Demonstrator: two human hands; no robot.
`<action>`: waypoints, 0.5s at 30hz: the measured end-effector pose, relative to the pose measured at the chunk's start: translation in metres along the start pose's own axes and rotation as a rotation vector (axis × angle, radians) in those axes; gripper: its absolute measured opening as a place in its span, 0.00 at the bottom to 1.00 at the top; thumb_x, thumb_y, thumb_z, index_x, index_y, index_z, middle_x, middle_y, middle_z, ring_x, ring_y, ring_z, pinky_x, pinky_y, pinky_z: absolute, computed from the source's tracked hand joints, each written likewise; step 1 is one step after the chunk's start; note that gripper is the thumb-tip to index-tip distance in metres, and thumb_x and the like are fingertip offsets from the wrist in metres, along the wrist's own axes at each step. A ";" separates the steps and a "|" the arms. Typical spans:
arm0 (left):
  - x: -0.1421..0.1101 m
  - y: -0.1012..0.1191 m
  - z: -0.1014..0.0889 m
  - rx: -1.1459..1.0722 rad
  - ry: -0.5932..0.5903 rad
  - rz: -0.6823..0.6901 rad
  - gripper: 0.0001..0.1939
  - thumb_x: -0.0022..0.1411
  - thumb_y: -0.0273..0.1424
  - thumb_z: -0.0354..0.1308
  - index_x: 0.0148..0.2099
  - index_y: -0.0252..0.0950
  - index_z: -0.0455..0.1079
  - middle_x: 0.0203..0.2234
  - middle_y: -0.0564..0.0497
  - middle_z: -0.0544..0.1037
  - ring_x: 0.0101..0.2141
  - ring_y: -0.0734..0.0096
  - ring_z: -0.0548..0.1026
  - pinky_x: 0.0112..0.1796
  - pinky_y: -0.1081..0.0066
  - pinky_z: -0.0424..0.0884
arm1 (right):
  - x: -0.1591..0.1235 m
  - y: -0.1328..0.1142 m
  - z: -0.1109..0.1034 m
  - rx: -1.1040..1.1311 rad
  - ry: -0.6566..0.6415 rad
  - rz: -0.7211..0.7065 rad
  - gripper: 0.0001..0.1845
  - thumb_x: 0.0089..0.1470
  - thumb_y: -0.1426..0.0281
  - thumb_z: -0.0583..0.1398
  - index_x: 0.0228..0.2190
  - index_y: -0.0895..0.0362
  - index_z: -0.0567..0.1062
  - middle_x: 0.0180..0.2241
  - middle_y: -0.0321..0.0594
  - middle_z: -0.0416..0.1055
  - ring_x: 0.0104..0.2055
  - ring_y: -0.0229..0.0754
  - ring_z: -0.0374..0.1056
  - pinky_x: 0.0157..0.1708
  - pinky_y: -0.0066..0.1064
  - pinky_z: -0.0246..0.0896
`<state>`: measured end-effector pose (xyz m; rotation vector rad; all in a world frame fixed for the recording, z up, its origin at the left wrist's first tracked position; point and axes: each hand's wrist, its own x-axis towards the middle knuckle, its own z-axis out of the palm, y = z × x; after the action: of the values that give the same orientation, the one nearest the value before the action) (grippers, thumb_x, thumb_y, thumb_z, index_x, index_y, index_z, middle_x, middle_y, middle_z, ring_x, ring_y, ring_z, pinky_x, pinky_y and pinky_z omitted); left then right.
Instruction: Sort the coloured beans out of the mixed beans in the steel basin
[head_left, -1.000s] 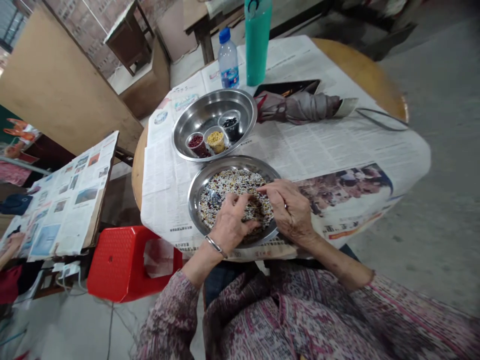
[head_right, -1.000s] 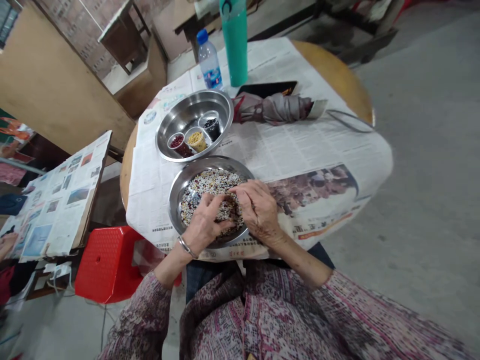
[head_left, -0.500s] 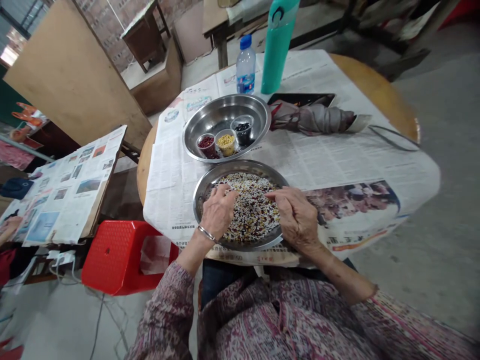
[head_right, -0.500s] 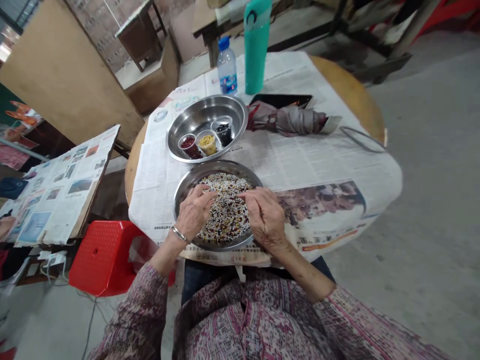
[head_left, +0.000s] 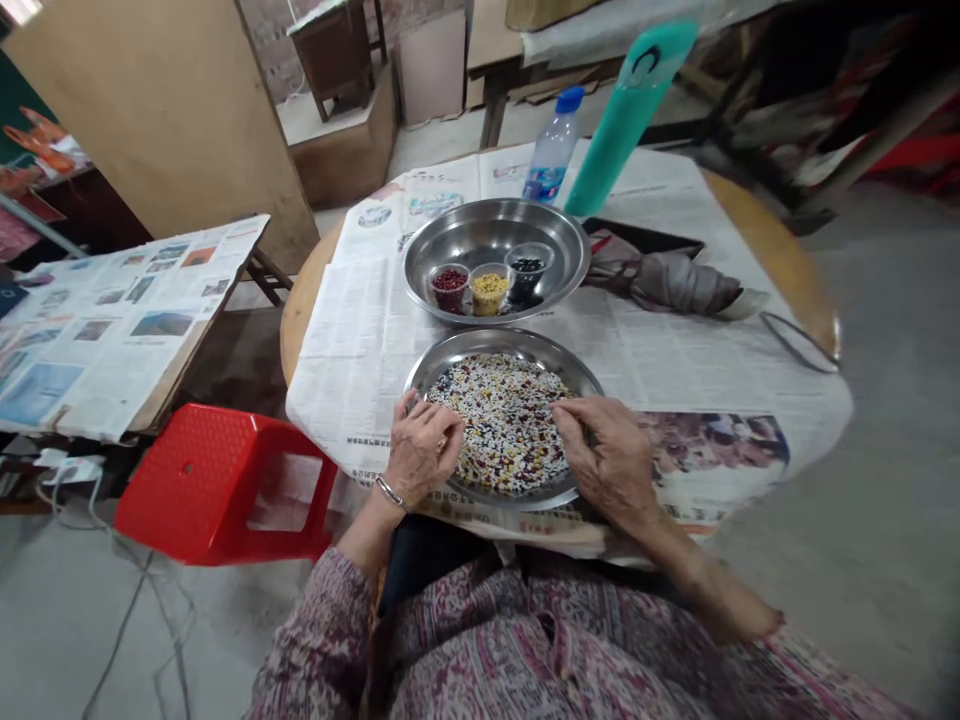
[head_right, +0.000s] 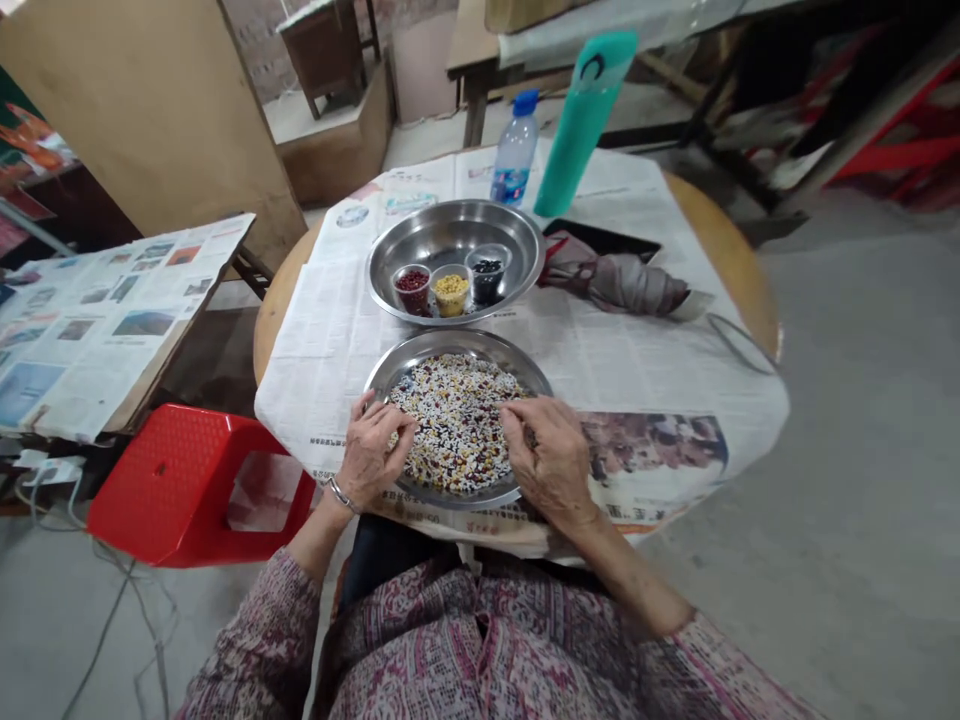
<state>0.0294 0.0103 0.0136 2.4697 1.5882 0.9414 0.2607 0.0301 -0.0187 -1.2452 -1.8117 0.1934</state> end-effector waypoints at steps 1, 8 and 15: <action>-0.002 0.000 0.002 -0.034 0.040 -0.018 0.08 0.65 0.25 0.53 0.32 0.39 0.66 0.25 0.56 0.74 0.32 0.71 0.72 0.59 0.57 0.57 | 0.003 0.000 -0.001 -0.050 -0.048 -0.031 0.09 0.61 0.67 0.55 0.36 0.54 0.76 0.34 0.44 0.76 0.39 0.49 0.70 0.43 0.44 0.65; -0.006 -0.008 0.013 -0.272 0.229 -0.083 0.02 0.61 0.27 0.58 0.37 0.39 0.68 0.30 0.54 0.77 0.34 0.70 0.75 0.53 0.60 0.63 | 0.033 0.002 -0.011 -0.300 -0.411 -0.251 0.18 0.62 0.61 0.53 0.47 0.57 0.72 0.47 0.50 0.72 0.50 0.54 0.67 0.47 0.46 0.66; -0.003 -0.012 0.014 -0.347 0.198 -0.070 0.09 0.65 0.23 0.52 0.38 0.40 0.70 0.30 0.56 0.80 0.33 0.73 0.77 0.52 0.63 0.62 | 0.021 -0.001 -0.023 -0.301 -0.668 -0.313 0.16 0.61 0.57 0.55 0.43 0.55 0.71 0.39 0.46 0.72 0.41 0.50 0.70 0.35 0.39 0.68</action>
<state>0.0257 0.0170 -0.0038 2.1287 1.4041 1.3553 0.2756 0.0386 0.0075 -1.1524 -2.6676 0.1765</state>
